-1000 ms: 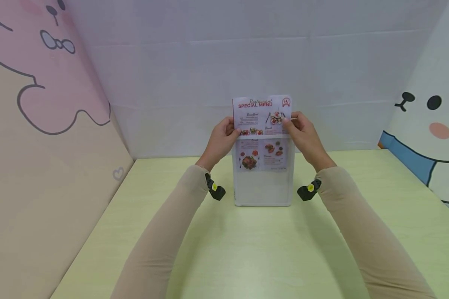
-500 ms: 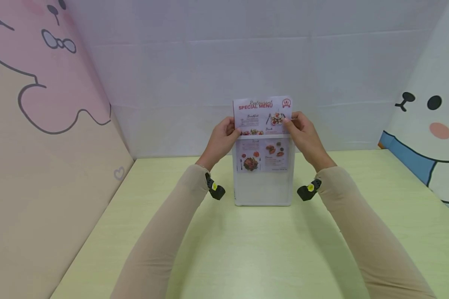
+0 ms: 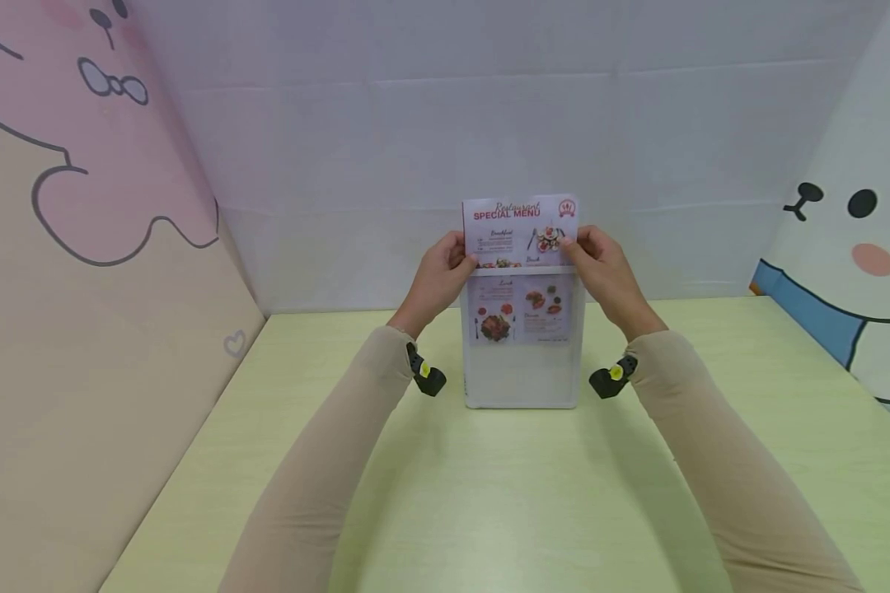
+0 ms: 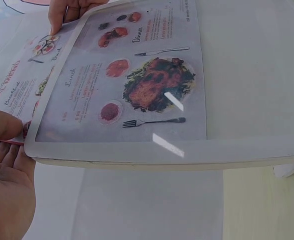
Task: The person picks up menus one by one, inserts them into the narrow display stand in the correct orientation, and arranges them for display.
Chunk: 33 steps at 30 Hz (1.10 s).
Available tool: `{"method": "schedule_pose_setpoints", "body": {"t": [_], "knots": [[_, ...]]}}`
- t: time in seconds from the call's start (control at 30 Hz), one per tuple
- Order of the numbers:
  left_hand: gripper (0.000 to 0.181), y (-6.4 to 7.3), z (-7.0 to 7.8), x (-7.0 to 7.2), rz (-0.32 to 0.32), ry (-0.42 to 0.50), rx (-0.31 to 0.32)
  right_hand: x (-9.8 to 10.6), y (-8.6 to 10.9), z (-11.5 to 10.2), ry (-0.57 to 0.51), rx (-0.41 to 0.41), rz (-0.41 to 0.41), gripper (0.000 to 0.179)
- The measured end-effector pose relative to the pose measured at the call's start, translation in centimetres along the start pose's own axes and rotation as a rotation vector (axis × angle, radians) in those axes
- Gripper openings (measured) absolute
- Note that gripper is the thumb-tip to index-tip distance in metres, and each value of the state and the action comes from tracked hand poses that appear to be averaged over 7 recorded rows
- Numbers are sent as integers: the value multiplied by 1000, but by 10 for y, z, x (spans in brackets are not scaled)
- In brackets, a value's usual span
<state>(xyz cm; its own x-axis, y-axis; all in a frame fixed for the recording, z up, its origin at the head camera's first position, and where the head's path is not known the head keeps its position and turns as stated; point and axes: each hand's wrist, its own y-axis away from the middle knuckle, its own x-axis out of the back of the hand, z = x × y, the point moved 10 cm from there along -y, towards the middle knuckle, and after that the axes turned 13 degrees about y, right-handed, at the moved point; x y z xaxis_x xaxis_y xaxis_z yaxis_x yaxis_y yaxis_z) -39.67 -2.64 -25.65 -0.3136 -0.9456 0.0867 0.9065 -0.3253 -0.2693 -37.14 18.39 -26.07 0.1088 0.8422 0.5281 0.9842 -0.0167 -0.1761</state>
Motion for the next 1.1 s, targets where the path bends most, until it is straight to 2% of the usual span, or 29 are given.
{"method": "schedule_pose_setpoints", "body": {"t": [0.43,0.7,1.1], "knots": [[22,0,-1,0,1,-23,-5,-2,0,0,-4,9,0,44],[23,0,-1,0,-1,-12,-2,-1,1,-2,11,20,15,41],[24,1,0,0,-11,-1,-2,-2,0,0,22,-15,3,38]]}}
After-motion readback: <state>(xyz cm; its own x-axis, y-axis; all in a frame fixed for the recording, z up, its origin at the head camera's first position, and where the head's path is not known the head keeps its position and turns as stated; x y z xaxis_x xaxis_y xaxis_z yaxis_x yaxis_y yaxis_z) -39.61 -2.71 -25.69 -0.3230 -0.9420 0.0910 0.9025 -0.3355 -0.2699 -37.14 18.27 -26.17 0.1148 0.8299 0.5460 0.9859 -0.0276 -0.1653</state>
